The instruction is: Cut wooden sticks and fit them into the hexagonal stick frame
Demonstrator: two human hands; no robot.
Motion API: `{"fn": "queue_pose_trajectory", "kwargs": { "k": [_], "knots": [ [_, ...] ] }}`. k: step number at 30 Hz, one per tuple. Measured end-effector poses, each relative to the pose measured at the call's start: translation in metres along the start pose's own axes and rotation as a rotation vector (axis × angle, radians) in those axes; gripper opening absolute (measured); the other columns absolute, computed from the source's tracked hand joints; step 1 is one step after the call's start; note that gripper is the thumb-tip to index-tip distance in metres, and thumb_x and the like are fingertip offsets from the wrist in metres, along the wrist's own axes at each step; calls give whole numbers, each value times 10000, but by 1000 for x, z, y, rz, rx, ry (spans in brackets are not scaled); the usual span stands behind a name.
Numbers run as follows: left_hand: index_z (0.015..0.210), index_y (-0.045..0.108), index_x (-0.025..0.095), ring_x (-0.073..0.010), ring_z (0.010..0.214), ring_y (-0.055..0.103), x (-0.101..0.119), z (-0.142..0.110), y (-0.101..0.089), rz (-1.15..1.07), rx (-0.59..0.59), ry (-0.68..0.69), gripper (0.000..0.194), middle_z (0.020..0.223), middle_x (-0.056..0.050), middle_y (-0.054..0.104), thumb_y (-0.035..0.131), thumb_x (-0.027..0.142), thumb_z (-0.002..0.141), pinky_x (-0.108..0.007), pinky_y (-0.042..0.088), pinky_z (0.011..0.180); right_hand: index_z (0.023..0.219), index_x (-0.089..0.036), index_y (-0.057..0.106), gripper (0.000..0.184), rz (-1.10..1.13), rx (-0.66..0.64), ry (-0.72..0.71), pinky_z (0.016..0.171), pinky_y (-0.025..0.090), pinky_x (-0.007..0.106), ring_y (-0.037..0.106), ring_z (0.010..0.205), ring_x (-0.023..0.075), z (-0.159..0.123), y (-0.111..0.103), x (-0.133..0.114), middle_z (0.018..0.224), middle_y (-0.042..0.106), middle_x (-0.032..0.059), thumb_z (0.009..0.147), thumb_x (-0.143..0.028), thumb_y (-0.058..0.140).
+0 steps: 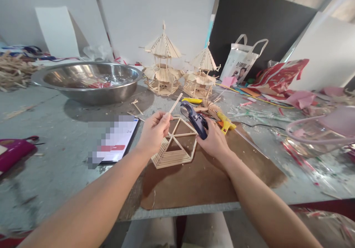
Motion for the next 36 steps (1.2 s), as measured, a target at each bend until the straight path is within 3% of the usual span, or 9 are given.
{"fn": "queue_pose_trajectory", "kwargs": {
  "k": [9,17,36],
  "knots": [
    [679,488,164,-40,393,226,-1,-2,9,82,-110,18,199,464,75,307,532,346,745,-195,155,389,1216,-146,341,638,39,-123,-86,817,403,376,480,1010,265,-4,11,-8,1093,512,127,618,-290,511],
    [618,447,161,-53,417,202,2,-6,22,210,-212,64,253,458,76,256,514,370,744,-212,171,422,1180,-163,381,613,37,-165,-138,781,409,350,506,951,247,-6,9,-18,1076,524,109,594,-258,532],
    [688,465,171,-41,388,240,-6,-4,25,168,-253,8,151,459,77,319,499,296,764,-186,174,374,1169,-157,392,595,-24,-181,-185,794,397,348,511,938,246,-5,8,-19,1044,545,111,592,-226,521]
  ]
}}
Point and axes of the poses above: each hand's wrist, its own z-axis towards the middle knuckle, its own y-axis out of the palm, x = y × z, the point moved 9 cm from there along z, towards the middle knuckle
